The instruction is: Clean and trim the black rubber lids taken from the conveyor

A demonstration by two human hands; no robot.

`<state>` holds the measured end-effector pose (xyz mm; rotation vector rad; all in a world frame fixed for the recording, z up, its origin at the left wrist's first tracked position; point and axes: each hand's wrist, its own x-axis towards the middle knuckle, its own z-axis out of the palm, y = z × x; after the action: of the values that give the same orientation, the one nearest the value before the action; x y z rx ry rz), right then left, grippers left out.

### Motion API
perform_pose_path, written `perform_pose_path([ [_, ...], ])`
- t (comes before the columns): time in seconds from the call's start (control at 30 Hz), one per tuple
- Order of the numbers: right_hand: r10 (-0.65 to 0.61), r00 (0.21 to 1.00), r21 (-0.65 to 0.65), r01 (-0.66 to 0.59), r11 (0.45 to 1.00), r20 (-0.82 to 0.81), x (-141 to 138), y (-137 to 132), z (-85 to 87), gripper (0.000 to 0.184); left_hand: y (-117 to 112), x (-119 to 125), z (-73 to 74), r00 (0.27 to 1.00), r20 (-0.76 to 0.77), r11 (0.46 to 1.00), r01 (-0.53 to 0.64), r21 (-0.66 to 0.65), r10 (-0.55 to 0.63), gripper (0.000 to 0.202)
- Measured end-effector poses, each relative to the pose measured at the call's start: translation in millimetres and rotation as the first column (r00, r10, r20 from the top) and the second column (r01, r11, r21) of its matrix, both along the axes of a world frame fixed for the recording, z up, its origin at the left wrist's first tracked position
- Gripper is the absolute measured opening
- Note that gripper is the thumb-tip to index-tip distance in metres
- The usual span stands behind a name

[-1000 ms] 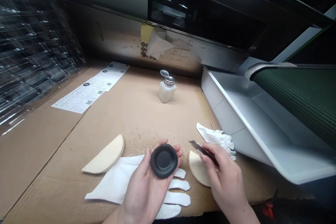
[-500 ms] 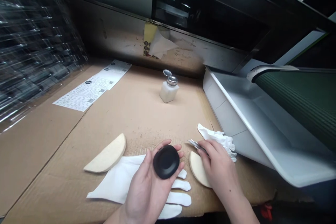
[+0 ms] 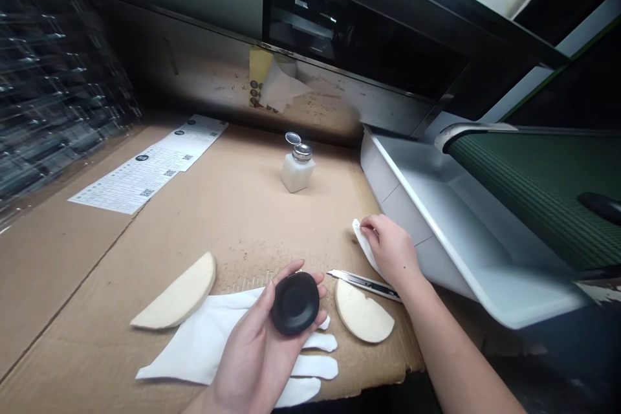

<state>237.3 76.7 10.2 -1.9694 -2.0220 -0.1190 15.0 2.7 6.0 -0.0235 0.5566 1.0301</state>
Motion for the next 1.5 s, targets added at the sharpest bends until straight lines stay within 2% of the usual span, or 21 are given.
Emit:
perform_pose_path([
  [0.17,0.052,0.998,-0.059,-0.055,0.997,-0.048,-3.1,2.8,-1.2,0.011,0.6,1.1,1.9,0.999,-0.037,1.000,0.017,0.017,-0.016,0.031],
  [0.27,0.084,0.995,-0.084,-0.088,0.993,-0.056,-2.8,3.5,-3.8,0.014,-0.2,0.8,0.8,0.999,-0.023,0.999,0.028,0.028,-0.028,0.031],
  [0.33,0.089,0.994,-0.076,-0.094,0.993,-0.066,-4.0,1.0,1.1,0.018,-0.6,0.8,1.4,0.999,-0.022,0.999,0.029,0.027,-0.028,0.031],
  [0.4,0.097,0.992,-0.050,-0.101,0.994,-0.084,-10.1,-6.1,13.4,0.017,-0.6,1.4,4.0,0.999,-0.037,0.999,0.027,0.023,-0.026,0.030],
  [0.5,0.253,0.947,0.036,-0.251,0.967,-0.200,-32.8,-23.8,38.3,0.013,-0.3,3.0,9.7,0.993,-0.103,0.999,0.051,0.017,-0.049,0.030],
  [0.6,0.473,0.839,0.093,-0.466,0.880,-0.268,-64.3,-39.8,51.7,0.013,-1.1,5.0,12.7,0.987,-0.157,0.998,0.051,0.022,-0.047,0.027],
  [0.67,0.524,0.825,0.060,-0.524,0.849,-0.212,-81.4,-44.7,49.0,0.015,-2.1,6.2,12.3,0.986,-0.164,0.998,0.049,0.048,-0.040,0.027],
  [0.73,0.525,0.839,0.017,-0.529,0.849,-0.140,-90.9,-45.1,41.1,0.017,-3.0,6.8,10.9,0.984,-0.172,0.995,0.065,0.074,-0.052,0.031],
  [0.83,0.539,0.842,-0.011,-0.539,0.842,-0.019,-92.2,-42.4,31.5,0.018,-3.2,6.7,9.2,0.978,-0.193,0.992,0.093,0.083,-0.076,0.033],
  [0.93,0.570,0.807,0.003,-0.577,0.817,0.153,-88.4,-41.0,31.9,0.018,-2.1,6.7,8.7,0.977,-0.195,0.992,0.105,0.072,-0.089,0.029],
  [1.07,0.578,0.764,-0.027,-0.596,0.802,0.287,-87.3,-43.3,40.1,0.017,-0.1,8.2,9.0,0.975,-0.198,0.990,0.122,0.071,-0.105,0.027],
  [1.2,0.567,0.754,-0.084,-0.575,0.814,0.331,-84.2,-45.0,47.3,0.013,0.4,7.8,8.9,0.973,-0.191,0.985,0.147,0.092,-0.127,0.024],
  [1.27,0.529,0.774,-0.068,-0.542,0.838,0.347,-77.0,-44.5,51.5,0.013,0.2,6.2,9.2,0.971,-0.199,0.985,0.149,0.084,-0.130,0.031],
  [1.4,0.344,0.879,0.121,-0.401,0.908,0.329,-51.4,-50.0,67.0,0.019,0.3,3.8,14.0,0.955,-0.274,0.989,0.136,0.057,-0.115,0.045],
  [1.5,0.233,0.943,0.295,-0.298,0.908,0.237,-28.4,-66.7,85.8,0.011,0.0,6.5,19.7,0.939,-0.326,0.990,0.134,0.048,-0.111,0.045],
])
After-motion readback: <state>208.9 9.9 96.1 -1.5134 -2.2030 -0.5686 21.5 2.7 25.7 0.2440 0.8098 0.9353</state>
